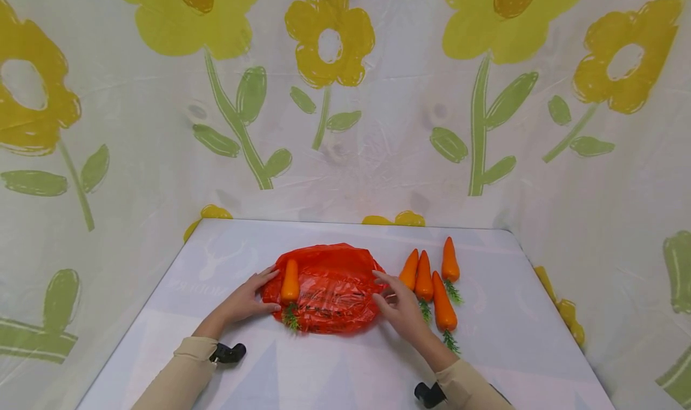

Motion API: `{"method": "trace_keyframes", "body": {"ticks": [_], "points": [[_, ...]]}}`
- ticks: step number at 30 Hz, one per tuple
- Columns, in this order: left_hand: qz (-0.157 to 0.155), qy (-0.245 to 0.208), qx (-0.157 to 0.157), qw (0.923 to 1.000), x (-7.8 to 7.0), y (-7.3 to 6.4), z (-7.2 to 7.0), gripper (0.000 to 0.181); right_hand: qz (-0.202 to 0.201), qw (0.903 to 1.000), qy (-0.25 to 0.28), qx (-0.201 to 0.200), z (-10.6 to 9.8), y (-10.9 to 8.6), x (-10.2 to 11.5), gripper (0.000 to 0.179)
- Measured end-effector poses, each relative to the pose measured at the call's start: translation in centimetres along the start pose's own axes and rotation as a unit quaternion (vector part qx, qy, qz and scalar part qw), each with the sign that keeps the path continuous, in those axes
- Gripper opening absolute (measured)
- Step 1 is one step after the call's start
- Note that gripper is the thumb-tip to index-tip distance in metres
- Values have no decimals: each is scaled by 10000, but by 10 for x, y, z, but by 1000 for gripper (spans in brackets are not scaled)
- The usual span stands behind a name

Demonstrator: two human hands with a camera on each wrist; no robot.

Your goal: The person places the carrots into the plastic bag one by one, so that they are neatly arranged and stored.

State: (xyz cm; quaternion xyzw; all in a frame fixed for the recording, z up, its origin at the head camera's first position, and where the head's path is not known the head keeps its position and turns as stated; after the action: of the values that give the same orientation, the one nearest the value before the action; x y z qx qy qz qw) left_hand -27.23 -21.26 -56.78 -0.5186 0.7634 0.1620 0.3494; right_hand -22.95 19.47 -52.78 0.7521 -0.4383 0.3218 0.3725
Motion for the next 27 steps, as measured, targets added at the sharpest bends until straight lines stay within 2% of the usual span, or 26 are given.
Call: {"method": "trace_keyframes", "body": {"ticks": [7, 13, 27], "points": [[92, 42, -3, 9999, 1, 0, 0, 95, -5, 10000, -22, -80, -6, -2, 0, 47], [-12, 54, 7, 10000, 0, -1, 0, 95, 128, 9998, -25, -124, -12, -6, -1, 47], [-132, 42, 9, 9999, -2, 0, 0, 95, -134, 9986, -234, -461, -24, -16, -7, 52]]}}
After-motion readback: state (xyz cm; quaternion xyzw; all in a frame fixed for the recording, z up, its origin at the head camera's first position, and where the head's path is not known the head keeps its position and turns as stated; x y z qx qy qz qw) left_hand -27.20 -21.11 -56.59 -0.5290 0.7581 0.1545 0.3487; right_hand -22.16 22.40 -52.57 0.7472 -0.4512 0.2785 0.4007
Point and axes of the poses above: each hand's wrist, its own y-axis towards the middle knuckle, its own z-axis out of the palm, x = y × z, the point moved 1 cm from there along y, towards the middle knuckle, and after that the axes turned 6 degrees about x, right-handed, at the moved point
